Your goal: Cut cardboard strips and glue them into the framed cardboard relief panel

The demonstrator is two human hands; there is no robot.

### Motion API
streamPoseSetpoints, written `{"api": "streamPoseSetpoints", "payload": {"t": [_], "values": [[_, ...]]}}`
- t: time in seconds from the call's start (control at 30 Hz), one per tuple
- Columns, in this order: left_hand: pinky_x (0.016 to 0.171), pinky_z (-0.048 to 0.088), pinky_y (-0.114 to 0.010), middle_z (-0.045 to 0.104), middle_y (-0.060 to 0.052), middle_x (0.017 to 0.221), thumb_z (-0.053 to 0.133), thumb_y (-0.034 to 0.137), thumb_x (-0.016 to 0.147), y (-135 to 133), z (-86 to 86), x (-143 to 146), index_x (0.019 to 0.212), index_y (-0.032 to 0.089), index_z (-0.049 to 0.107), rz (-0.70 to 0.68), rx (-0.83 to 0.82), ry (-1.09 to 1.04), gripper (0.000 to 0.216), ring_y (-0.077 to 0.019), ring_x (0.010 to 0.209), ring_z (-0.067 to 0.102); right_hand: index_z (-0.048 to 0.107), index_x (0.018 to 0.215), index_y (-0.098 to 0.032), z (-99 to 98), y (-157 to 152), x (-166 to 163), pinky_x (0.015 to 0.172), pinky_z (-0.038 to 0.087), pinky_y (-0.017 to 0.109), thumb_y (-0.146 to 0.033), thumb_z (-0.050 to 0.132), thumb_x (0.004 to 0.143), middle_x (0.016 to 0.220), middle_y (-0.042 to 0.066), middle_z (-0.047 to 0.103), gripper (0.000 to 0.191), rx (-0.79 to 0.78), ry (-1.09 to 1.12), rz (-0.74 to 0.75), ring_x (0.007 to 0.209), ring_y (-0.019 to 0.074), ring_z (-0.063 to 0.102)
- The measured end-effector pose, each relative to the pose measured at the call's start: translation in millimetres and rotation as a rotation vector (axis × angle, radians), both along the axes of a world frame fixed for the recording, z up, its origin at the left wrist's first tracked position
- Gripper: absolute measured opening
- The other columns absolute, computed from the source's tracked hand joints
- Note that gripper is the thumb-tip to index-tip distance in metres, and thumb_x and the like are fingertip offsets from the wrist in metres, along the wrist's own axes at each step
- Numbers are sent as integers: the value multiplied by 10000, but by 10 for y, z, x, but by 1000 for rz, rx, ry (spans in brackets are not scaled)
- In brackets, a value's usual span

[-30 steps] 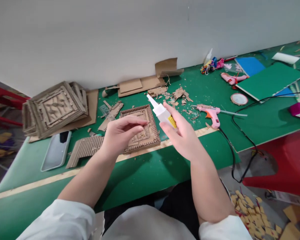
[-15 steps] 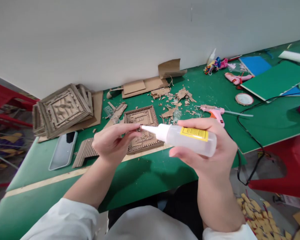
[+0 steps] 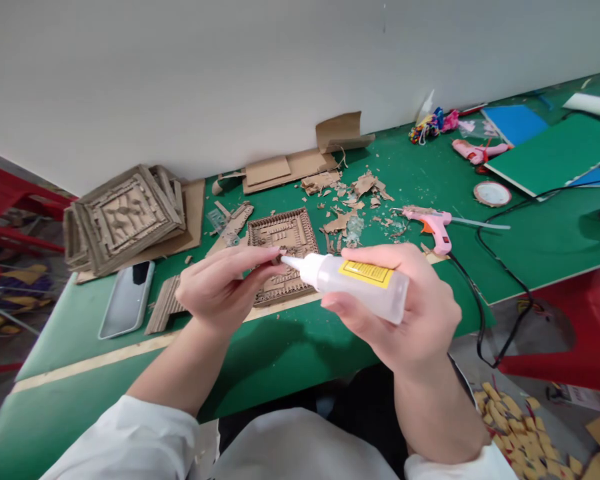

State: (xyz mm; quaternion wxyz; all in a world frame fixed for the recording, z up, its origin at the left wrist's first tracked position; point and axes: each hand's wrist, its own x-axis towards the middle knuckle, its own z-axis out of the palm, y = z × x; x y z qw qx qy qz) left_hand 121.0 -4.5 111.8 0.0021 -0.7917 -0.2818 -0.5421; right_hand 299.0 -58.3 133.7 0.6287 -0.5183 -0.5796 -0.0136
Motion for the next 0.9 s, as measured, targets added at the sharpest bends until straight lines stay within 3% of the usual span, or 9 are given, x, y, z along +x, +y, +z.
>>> {"api": "streamPoseSetpoints", "payload": {"t": [0.37, 0.57, 0.73, 0.9], "values": [[631, 559, -143, 747, 5, 816, 765, 151, 703, 42, -10, 17, 945, 187, 695, -152, -57, -86, 254, -82, 670, 686, 656, 834, -176, -94, 53, 85, 530, 451, 178, -376, 681, 770, 778, -20, 670, 212, 204, -77, 73, 652, 52, 592], [659, 563, -134, 749, 4, 844, 777, 129, 683, 34, -16, 15, 945, 178, 699, -158, -66, -99, 278, -80, 695, 691, 668, 853, -188, -100, 35, 88, 598, 495, 209, -399, 672, 773, 743, -20, 663, 226, 225, -155, 20, 646, 69, 593], [658, 570, -134, 751, 9, 833, 766, 147, 699, 27, -8, 30, 939, 189, 698, -171, -91, -85, 253, -86, 696, 699, 662, 883, -187, -154, 43, 159, 558, 490, 223, -488, 695, 716, 758, -7, 666, 346, 232, -231, 79, 647, 96, 614], [659, 573, -130, 752, 1, 823, 758, 147, 710, 32, -3, 51, 927, 184, 699, -190, -98, -70, 228, -90, 703, 704, 664, 918, -198, -137, 44, 182, 557, 493, 232, -401, 763, 662, 730, -19, 660, 341, 250, -277, 136, 630, 99, 608]]}}
